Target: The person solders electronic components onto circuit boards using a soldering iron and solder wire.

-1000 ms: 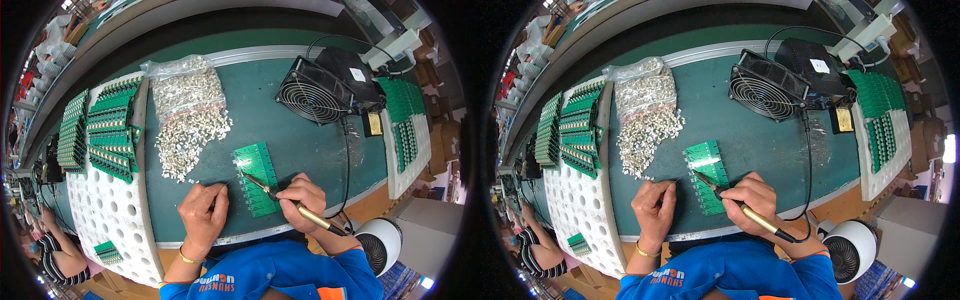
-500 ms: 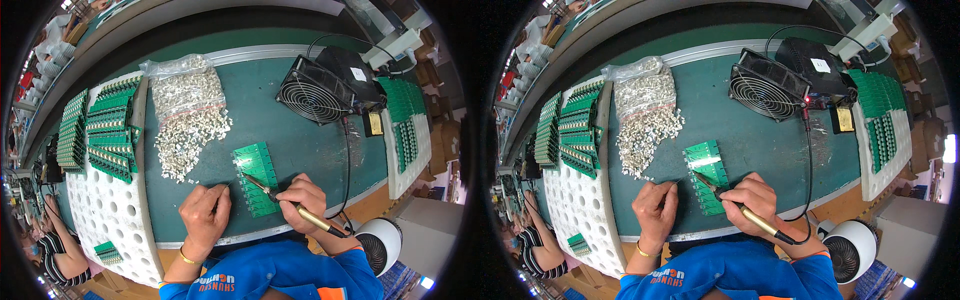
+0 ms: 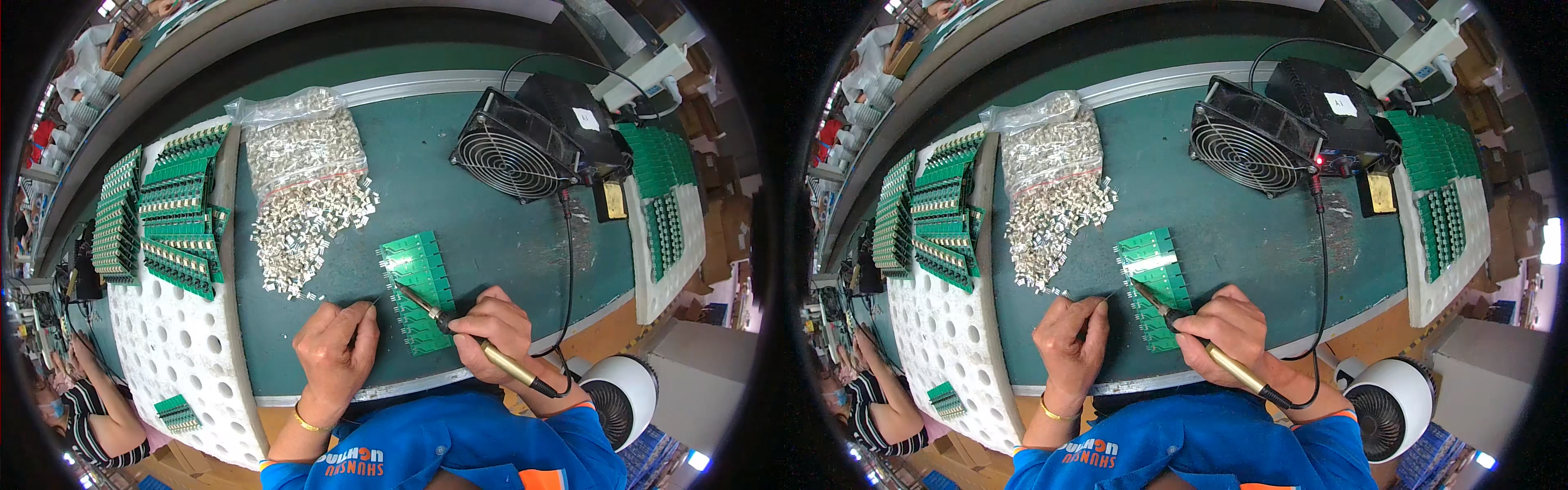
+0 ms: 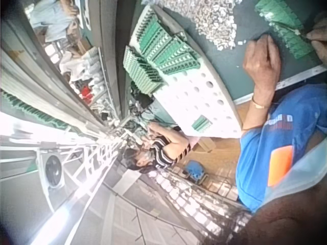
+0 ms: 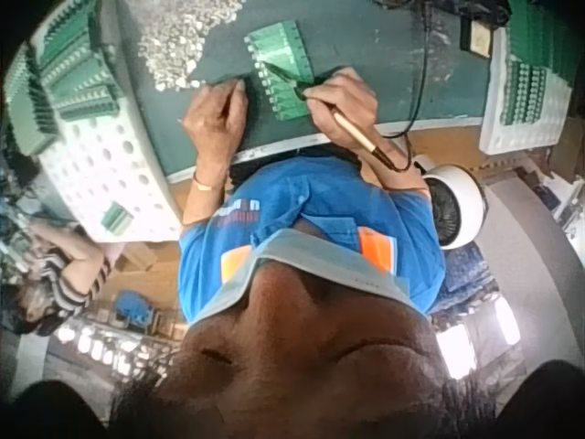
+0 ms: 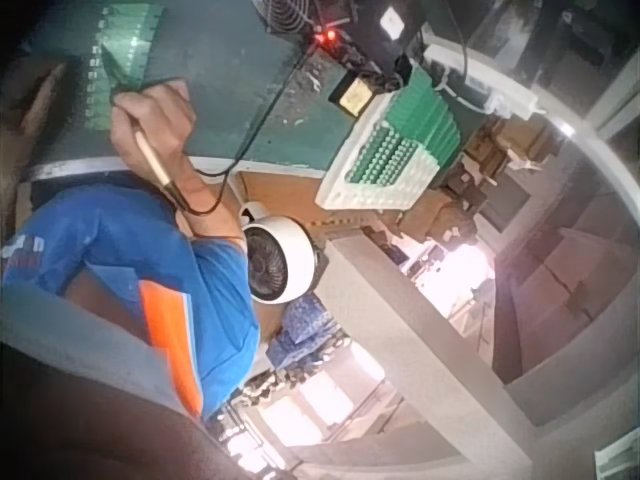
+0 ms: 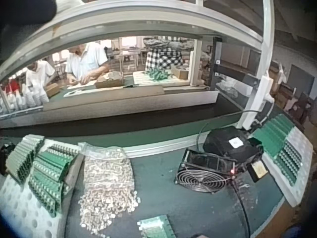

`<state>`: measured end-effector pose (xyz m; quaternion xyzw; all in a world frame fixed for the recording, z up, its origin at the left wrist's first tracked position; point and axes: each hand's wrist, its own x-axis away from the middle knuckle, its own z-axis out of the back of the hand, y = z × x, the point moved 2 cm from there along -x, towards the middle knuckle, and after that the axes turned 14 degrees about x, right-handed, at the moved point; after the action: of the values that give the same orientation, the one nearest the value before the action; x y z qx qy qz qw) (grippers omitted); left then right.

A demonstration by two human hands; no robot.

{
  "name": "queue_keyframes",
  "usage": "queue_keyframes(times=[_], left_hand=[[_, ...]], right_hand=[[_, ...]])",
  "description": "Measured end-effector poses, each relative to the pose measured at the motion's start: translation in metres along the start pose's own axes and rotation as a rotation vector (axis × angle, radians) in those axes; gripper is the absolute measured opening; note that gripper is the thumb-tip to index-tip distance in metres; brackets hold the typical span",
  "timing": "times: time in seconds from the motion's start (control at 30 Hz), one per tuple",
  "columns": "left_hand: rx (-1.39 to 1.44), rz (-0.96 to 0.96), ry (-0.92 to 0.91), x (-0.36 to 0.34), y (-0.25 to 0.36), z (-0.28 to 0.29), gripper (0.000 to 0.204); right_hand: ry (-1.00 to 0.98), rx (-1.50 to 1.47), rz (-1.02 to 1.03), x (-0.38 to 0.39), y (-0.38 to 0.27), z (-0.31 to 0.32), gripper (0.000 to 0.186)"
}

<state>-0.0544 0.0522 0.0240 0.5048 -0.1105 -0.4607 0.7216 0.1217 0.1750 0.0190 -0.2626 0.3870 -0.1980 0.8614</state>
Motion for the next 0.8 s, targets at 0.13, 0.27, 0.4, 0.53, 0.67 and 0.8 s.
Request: queue_keyframes(times=[0.13,0.27,0.4,0.53,0.67,0.8], left_hand=[[0.005,0.01,-0.001,0.0001,0.0009,0.0003,0.009],[0.015,0.0,-0.004,0.0001,0.0006,0.0003,0.009],[0.019,0.015,-0.005,0.0004,0.0004,0.0006,0.009],[0.027,-0.003,-0.012,0.0001,0.0001,0.0006,0.009],[0.029,-0.005,-0.01,0.0005,-0.0008,0.0,0.009],[0.035,0.014,-0.023,0.0,0.0004,0.0005,0.009]], right_hand=[[-0.008,0.022,0.045,0.0043,0.0001,-0.0011,0.014],[-0.004,0.042,0.081,0.0065,-0.0008,-0.0016,0.018],[-0.016,0.049,0.096,0.0085,-0.0011,-0.0008,0.022],[-0.049,0.07,0.133,0.0077,-0.0027,0.0022,0.025],[-0.078,0.075,0.156,0.007,-0.0046,0.0035,0.031],[-0.086,0.072,0.163,0.0074,-0.0047,0.0038,0.032]])
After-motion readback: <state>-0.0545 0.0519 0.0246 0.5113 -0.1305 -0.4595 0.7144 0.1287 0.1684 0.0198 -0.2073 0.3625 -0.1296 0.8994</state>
